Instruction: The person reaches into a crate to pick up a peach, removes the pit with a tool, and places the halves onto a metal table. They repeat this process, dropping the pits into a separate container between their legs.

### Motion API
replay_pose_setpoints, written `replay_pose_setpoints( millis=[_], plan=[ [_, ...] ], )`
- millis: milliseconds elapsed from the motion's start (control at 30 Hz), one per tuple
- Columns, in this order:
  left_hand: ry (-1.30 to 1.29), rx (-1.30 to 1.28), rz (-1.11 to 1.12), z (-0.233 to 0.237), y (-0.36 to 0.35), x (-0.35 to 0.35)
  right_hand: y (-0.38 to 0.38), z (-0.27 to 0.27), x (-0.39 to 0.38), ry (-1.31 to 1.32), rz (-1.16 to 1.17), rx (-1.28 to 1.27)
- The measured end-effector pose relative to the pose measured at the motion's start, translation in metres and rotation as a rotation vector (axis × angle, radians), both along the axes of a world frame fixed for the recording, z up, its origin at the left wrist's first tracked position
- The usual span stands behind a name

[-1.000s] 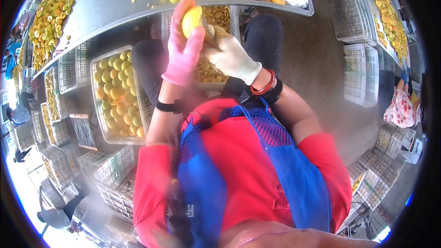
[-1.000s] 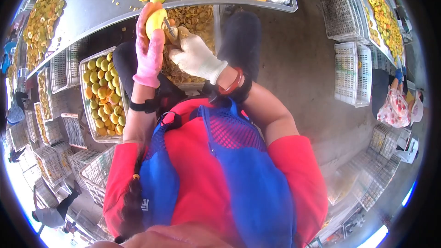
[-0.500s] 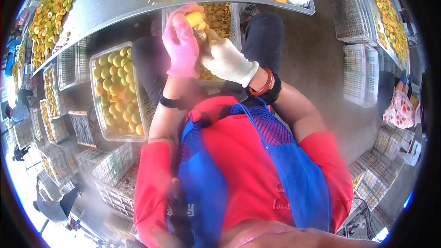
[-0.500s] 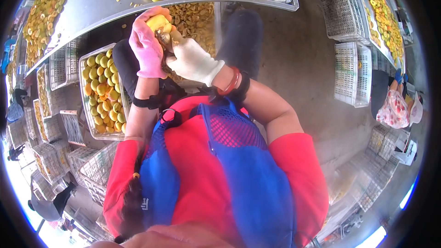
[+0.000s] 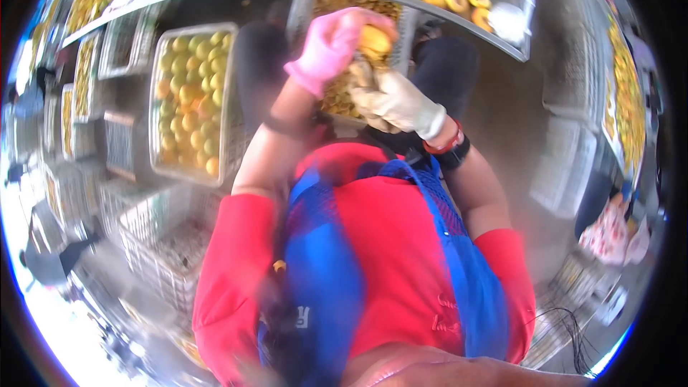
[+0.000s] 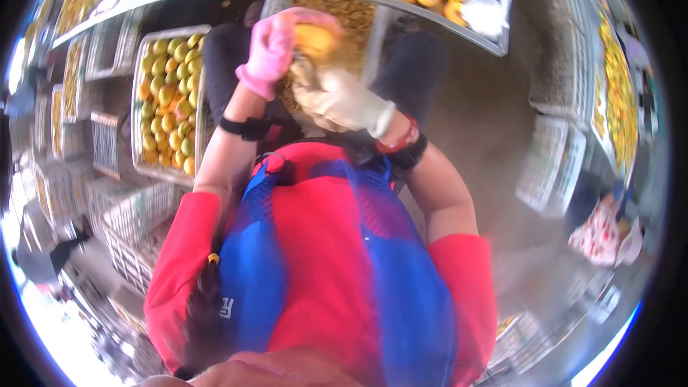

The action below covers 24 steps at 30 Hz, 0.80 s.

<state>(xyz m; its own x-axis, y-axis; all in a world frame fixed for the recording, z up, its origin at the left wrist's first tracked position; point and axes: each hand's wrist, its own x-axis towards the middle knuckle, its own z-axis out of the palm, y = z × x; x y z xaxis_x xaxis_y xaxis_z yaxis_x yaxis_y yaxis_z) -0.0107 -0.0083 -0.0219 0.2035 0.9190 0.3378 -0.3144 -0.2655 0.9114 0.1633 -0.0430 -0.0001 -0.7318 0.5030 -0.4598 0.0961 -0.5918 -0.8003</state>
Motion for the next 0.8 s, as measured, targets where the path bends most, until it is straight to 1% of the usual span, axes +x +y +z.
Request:
replay_pose_setpoints(
  millis=[33,67,100,133,167,200,233,267,300,333,400,433,467,533,567,600,667,733,800],
  plan=[
    [0.089,0.044,-0.045,0.006,0.0,-0.004,-0.003,0.004,0.0,0.031,-0.013,0.003],
    [0.032,0.021,-0.071,0.011,-0.003,-0.001,-0.005,0.009,0.0,0.061,-0.027,0.002],
    [0.124,-0.063,-0.086,0.015,-0.002,-0.002,-0.005,0.011,0.0,0.049,-0.048,0.01],
    [0.114,-0.067,-0.016,0.018,-0.005,0.004,-0.004,0.01,0.0,0.037,-0.074,0.02],
    [0.057,-0.13,0.016,0.023,-0.007,0.007,-0.004,0.007,0.001,0.032,-0.104,0.035],
    [-0.025,-0.063,0.05,0.015,-0.001,0.011,-0.003,0.005,0.001,0.026,-0.138,0.055],
    [-0.094,-0.188,0.123,0.015,-0.001,0.012,-0.003,0.007,-0.003,0.039,-0.171,0.084],
    [-0.179,-0.27,0.197,0.009,0.006,0.012,-0.002,0.002,-0.006,0.038,-0.165,0.193],
    [-0.27,-0.345,0.275,0.003,0.012,0.011,-0.004,0.003,-0.008,0.012,-0.153,0.212],
    [-0.281,-0.397,0.295,0.018,0.013,-0.007,-0.008,0.005,-0.008,-0.013,-0.145,0.234],
    [-0.568,-0.452,0.43,0.037,0.0,-0.036,-0.012,-0.011,-0.003,0.061,-0.175,0.205],
    [-0.552,-0.374,0.562,0.015,0.007,-0.06,-0.012,-0.021,-0.001,0.101,-0.194,0.189],
    [-0.533,-0.296,0.689,-0.006,0.013,-0.084,-0.011,-0.026,-0.002,0.038,-0.222,0.175],
    [-0.12,-0.488,0.734,0.03,-0.034,-0.121,-0.006,-0.036,-0.002,-0.089,-0.284,0.151],
    [0.01,-0.411,0.807,0.021,-0.049,-0.141,-0.006,-0.044,0.001,-0.173,-0.272,0.145],
    [0.142,-0.336,0.877,0.004,-0.065,-0.16,-0.006,-0.049,0.002,-0.208,-0.266,0.143],
    [0.314,-0.486,1.13,-0.024,-0.099,-0.203,-0.008,-0.055,0.002,-0.277,-0.253,0.137],
    [0.307,-0.627,1.262,-0.069,-0.141,-0.237,-0.01,-0.057,0.0,-0.299,-0.267,0.132],
    [0.623,-0.852,1.328,-0.105,-0.19,-0.265,-0.008,-0.061,0.001,-0.315,-0.265,0.139]
  ],
)
